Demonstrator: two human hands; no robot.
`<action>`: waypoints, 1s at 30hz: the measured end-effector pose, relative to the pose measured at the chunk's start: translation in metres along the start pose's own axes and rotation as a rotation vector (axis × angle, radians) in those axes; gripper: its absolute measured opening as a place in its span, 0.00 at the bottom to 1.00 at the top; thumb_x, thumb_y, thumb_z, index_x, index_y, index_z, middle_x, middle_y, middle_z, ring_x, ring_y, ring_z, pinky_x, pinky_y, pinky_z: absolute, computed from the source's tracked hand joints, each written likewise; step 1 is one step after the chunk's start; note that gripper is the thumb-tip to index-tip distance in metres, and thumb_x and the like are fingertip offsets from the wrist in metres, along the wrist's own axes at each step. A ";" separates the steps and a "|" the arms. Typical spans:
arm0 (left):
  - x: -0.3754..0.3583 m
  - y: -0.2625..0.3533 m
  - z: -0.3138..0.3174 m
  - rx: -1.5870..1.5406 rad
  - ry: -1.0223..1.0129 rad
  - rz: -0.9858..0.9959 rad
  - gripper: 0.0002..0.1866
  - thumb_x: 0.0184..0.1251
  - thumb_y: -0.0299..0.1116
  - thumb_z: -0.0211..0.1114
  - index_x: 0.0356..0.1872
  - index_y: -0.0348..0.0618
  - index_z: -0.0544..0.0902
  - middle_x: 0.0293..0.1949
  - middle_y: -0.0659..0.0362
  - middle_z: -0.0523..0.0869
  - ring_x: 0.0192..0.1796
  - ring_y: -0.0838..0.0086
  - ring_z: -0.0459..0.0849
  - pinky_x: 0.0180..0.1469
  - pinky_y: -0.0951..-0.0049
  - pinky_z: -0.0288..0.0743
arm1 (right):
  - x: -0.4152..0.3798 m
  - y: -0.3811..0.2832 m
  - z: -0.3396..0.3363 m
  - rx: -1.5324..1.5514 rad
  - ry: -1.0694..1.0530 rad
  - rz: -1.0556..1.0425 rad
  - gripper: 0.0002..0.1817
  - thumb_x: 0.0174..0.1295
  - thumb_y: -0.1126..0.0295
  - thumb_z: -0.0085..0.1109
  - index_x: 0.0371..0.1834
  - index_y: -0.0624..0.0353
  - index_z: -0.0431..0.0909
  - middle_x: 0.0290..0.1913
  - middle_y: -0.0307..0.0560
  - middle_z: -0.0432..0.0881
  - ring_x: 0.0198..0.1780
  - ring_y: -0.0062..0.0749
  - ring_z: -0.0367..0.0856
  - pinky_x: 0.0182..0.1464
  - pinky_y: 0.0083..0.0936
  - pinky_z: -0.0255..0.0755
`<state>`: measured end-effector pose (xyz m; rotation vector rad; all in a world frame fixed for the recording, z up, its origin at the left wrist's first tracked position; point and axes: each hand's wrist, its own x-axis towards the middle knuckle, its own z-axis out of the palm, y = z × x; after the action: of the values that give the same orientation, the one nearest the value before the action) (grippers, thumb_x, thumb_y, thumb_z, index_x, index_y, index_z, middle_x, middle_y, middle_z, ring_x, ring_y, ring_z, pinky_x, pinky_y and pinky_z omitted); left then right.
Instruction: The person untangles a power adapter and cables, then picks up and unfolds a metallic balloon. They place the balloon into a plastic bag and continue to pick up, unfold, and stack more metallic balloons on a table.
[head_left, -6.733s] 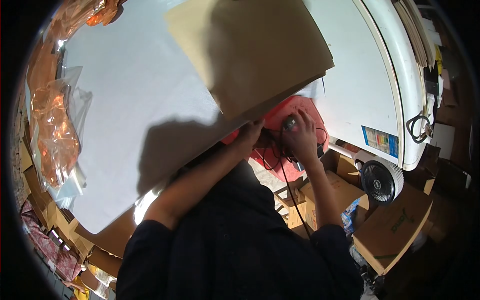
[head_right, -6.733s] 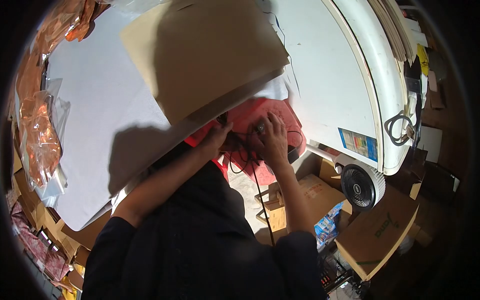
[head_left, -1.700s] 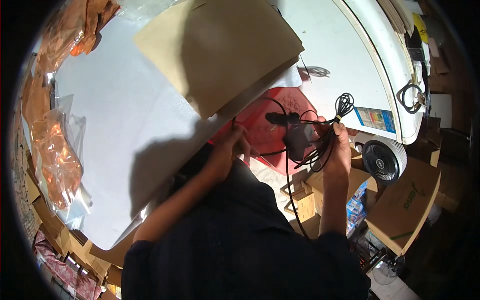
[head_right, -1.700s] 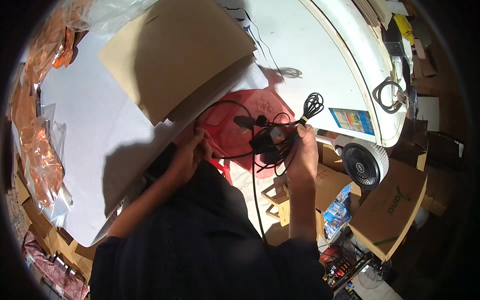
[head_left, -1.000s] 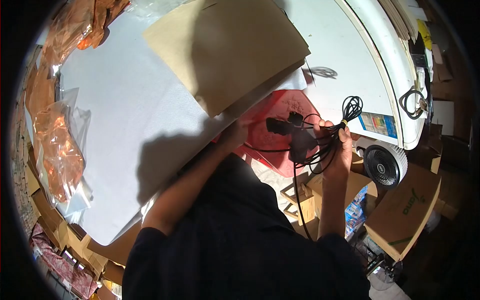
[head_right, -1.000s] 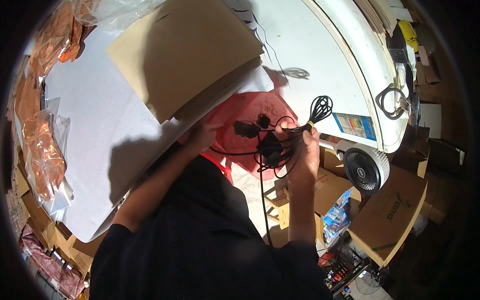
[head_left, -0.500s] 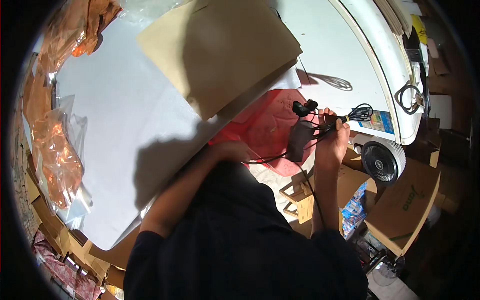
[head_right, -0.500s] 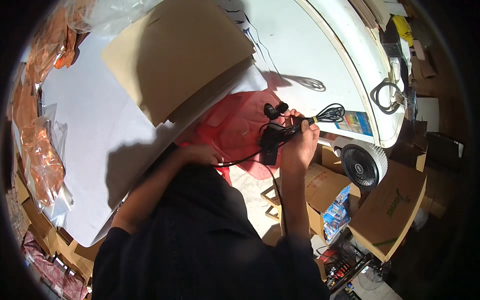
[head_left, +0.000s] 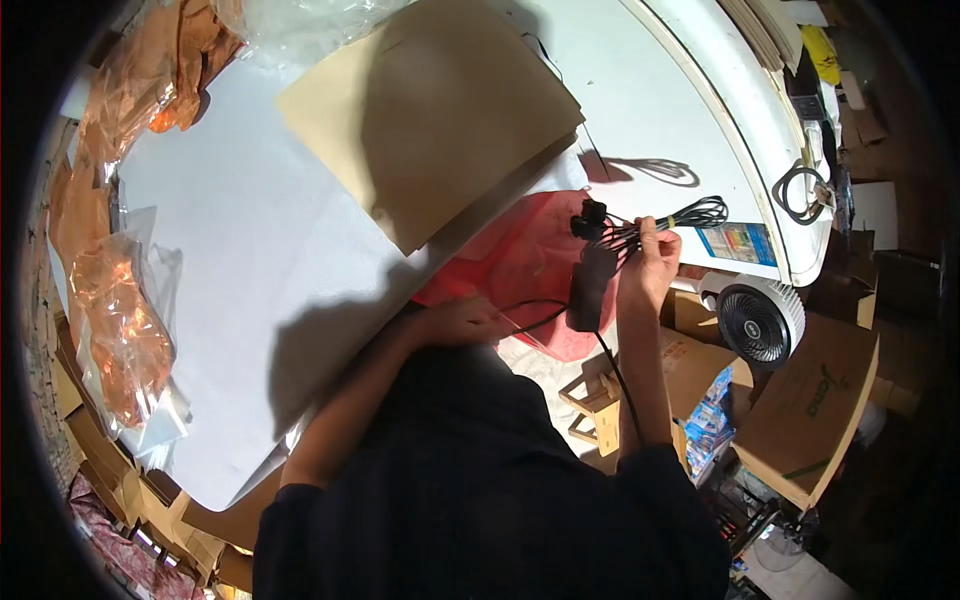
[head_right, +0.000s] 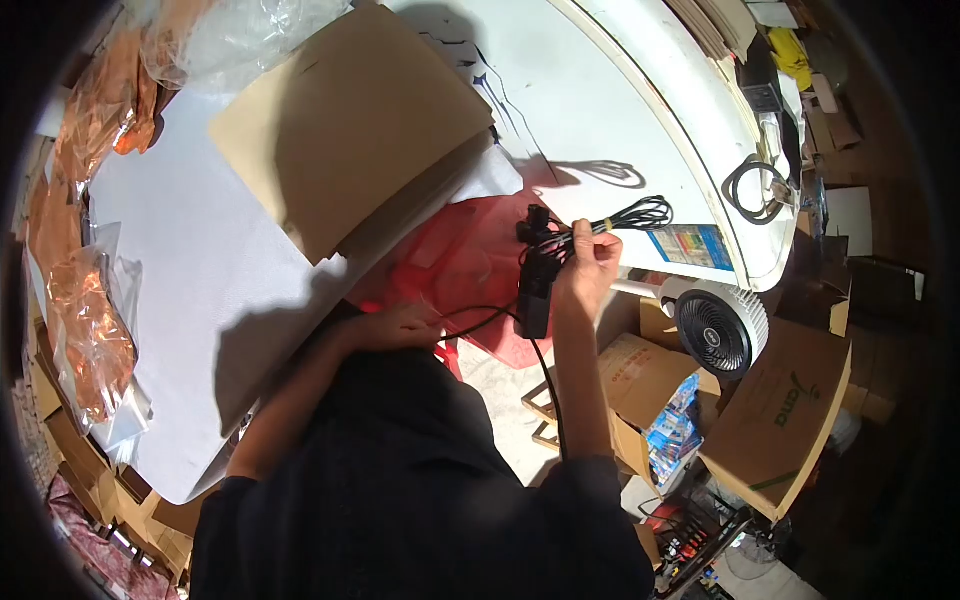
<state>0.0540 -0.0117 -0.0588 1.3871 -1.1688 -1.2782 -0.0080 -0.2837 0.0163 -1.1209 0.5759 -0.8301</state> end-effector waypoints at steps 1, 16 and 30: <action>-0.007 0.001 0.000 -0.080 0.050 -0.066 0.21 0.76 0.47 0.54 0.38 0.37 0.82 0.33 0.55 0.84 0.39 0.70 0.82 0.47 0.68 0.74 | -0.003 -0.001 0.009 -0.018 0.021 0.094 0.12 0.67 0.77 0.60 0.39 0.54 0.64 0.33 0.48 0.80 0.36 0.30 0.81 0.41 0.27 0.77; -0.018 -0.026 0.007 -0.558 0.758 -0.393 0.20 0.78 0.45 0.51 0.30 0.39 0.75 0.21 0.56 0.79 0.25 0.68 0.84 0.32 0.69 0.78 | 0.041 0.077 -0.010 -0.795 -0.233 0.021 0.17 0.60 0.67 0.70 0.47 0.62 0.75 0.34 0.39 0.80 0.33 0.22 0.77 0.37 0.22 0.72; 0.006 -0.053 0.005 -0.450 0.770 -0.539 0.18 0.75 0.42 0.52 0.43 0.34 0.77 0.16 0.55 0.76 0.13 0.68 0.78 0.16 0.66 0.72 | 0.079 0.086 -0.002 -1.455 -0.522 -0.592 0.09 0.57 0.71 0.57 0.39 0.56 0.69 0.30 0.52 0.80 0.32 0.49 0.82 0.35 0.44 0.75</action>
<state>0.0526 -0.0088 -0.1118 1.6611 0.0234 -1.0839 0.0603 -0.3324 -0.0648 -2.8325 0.3426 -0.4645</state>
